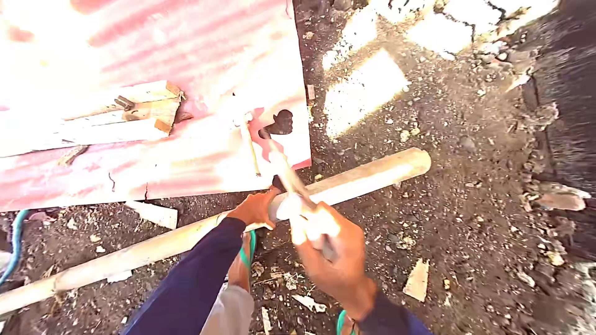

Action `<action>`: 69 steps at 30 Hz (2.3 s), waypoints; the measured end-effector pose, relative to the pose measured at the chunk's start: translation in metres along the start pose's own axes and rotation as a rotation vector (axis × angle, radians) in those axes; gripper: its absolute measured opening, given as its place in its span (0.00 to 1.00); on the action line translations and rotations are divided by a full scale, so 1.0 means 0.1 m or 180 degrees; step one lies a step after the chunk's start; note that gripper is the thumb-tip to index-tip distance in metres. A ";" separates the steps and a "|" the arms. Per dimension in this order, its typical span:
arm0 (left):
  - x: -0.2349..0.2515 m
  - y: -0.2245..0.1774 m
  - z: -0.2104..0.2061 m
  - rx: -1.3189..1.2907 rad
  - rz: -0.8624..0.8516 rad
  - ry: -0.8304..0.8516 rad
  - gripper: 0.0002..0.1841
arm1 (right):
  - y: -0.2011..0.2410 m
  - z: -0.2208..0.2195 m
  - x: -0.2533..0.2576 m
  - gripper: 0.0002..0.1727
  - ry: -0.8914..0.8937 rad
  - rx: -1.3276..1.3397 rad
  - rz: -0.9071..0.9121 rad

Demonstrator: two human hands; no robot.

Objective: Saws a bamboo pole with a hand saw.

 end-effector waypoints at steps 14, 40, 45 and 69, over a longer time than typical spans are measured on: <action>0.14 0.39 -0.33 0.0603 -0.1763 -0.1792 0.39 | -1.45 0.93 -1.60 0.15 -0.0142 -0.0150 0.0462; 0.36 -0.38 -0.52 0.0204 -0.0104 -0.2399 0.30 | -1.30 0.67 -2.41 0.14 -0.0496 -0.0607 0.0482; 0.38 -0.37 -0.52 0.0272 -0.0108 -0.2473 0.33 | -1.29 0.61 -2.28 0.15 -0.0541 -0.0548 0.0355; 0.38 -0.37 -0.49 0.0268 -0.0068 -0.2477 0.30 | -1.34 0.43 -2.06 0.14 -0.0509 -0.0833 0.0427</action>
Point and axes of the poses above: each hand's wrist, its own x-axis towards the middle knuckle, its own z-axis out of the back of the hand, y = z × x, the point moved 3 cm from there along x, towards the middle knuckle, and after that the axes turned 4 degrees about -x, right-handed, at the moved point
